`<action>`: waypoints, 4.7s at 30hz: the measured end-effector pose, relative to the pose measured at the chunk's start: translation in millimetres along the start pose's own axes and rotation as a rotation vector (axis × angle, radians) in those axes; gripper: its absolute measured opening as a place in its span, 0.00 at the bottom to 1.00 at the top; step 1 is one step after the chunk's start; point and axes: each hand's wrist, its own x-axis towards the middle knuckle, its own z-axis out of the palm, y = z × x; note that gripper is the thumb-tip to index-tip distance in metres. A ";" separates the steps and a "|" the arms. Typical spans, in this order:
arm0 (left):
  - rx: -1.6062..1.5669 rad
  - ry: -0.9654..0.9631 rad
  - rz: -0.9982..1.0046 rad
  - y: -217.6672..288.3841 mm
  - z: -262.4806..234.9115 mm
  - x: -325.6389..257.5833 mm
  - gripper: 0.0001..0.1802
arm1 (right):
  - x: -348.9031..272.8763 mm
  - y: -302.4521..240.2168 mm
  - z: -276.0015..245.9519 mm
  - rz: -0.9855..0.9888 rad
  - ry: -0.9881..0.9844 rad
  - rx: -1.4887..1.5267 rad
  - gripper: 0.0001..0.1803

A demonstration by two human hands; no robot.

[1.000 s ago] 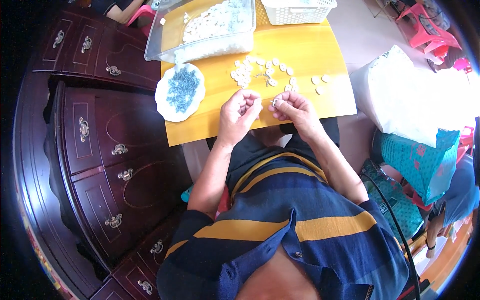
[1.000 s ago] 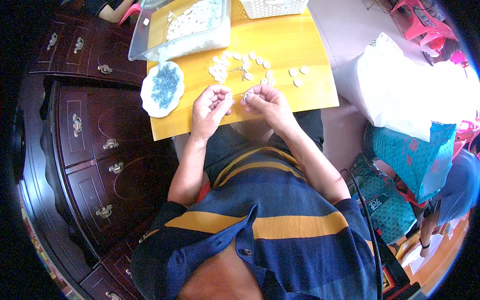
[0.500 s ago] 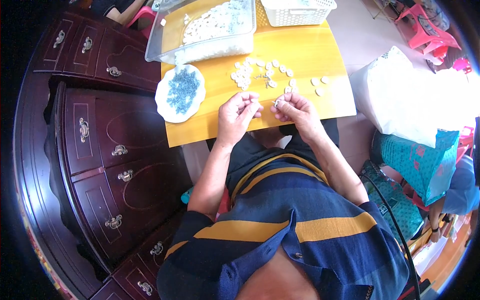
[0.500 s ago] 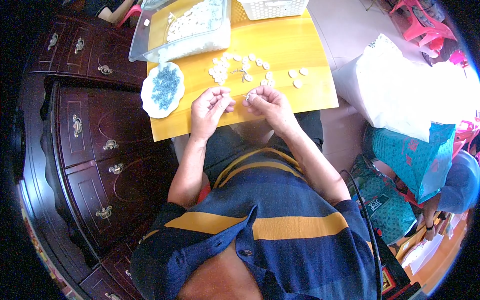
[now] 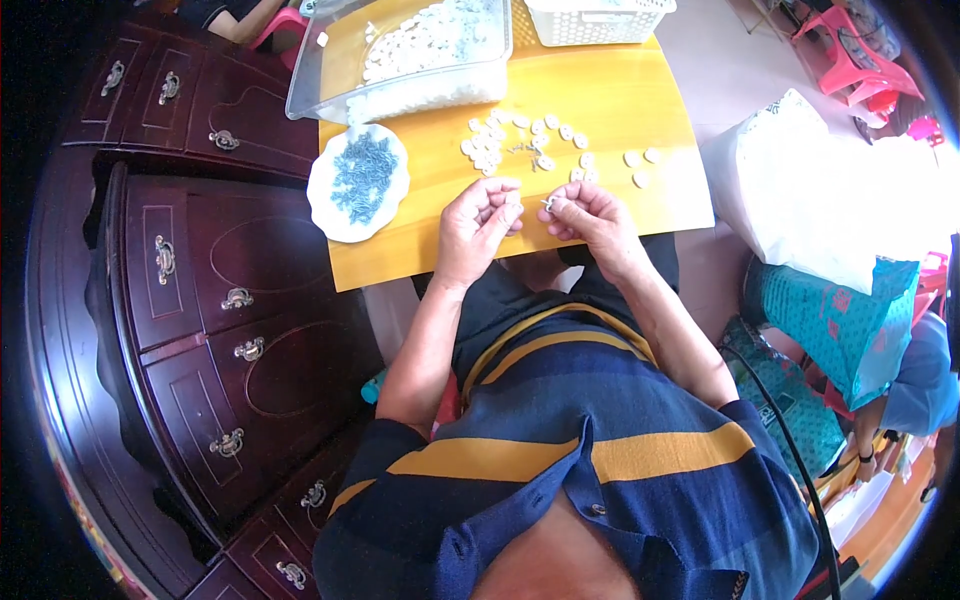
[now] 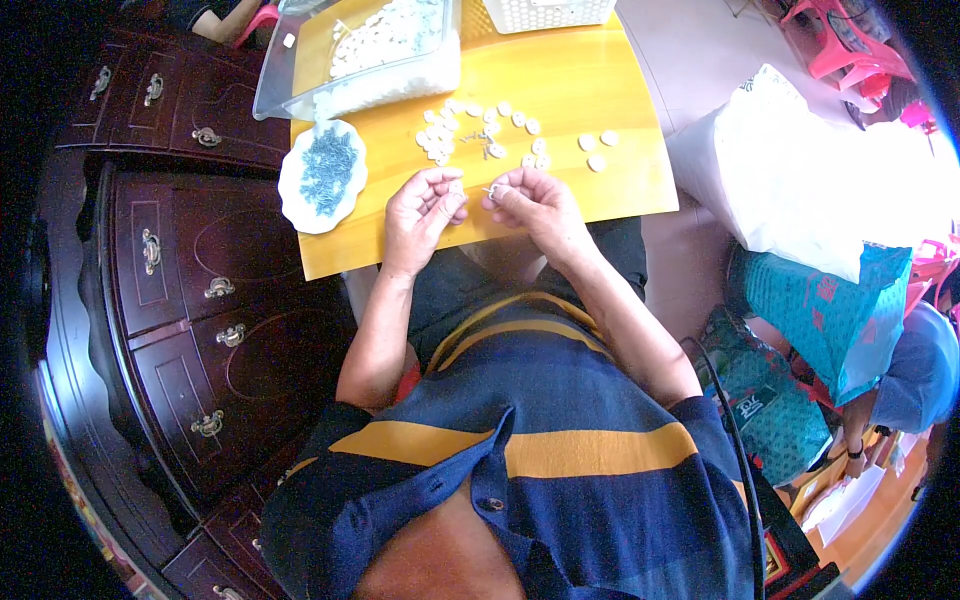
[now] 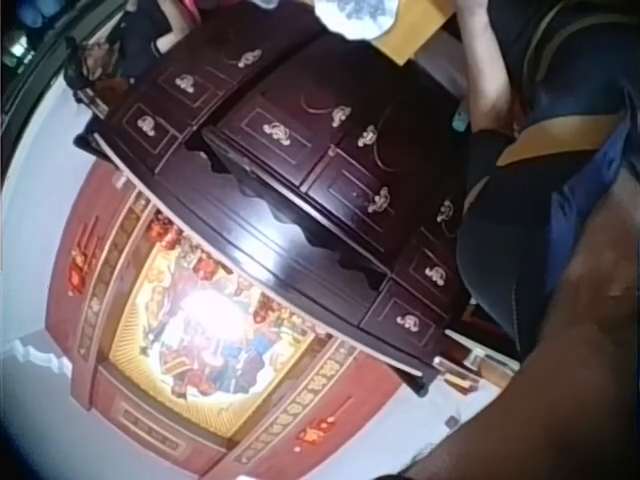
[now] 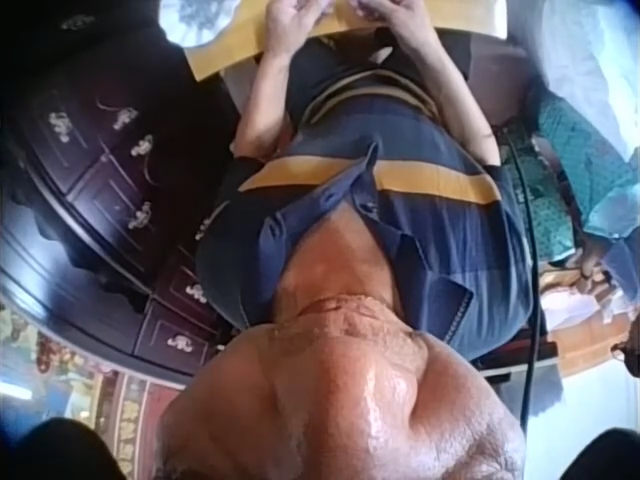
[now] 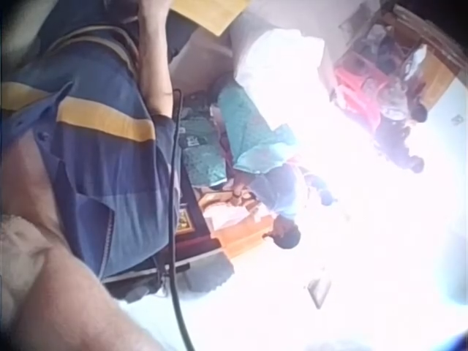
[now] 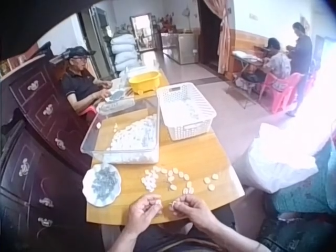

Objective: Manually assemble small white plastic components by pressing two parts together at a workshop table.

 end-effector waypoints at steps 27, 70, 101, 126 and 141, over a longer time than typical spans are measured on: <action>0.304 -0.059 0.097 9.6 6.1 1.7 0.14 | 3.3 8.6 1.2 -0.006 -0.022 -0.062 0.08; 0.860 0.010 0.512 27.5 28.5 -1.3 0.21 | 3.8 12.2 7.0 0.043 -0.012 0.129 0.08; 0.762 -0.128 0.493 24.0 34.8 3.7 0.12 | -10.9 19.6 2.0 -0.013 0.086 0.132 0.12; 0.714 -0.030 0.621 24.7 56.9 -8.1 0.07 | -26.8 -2.1 -22.2 -0.064 -0.015 -0.144 0.13; 0.675 -0.059 0.553 11.1 55.6 -0.8 0.08 | -18.3 2.0 -33.4 -0.028 0.002 -0.187 0.09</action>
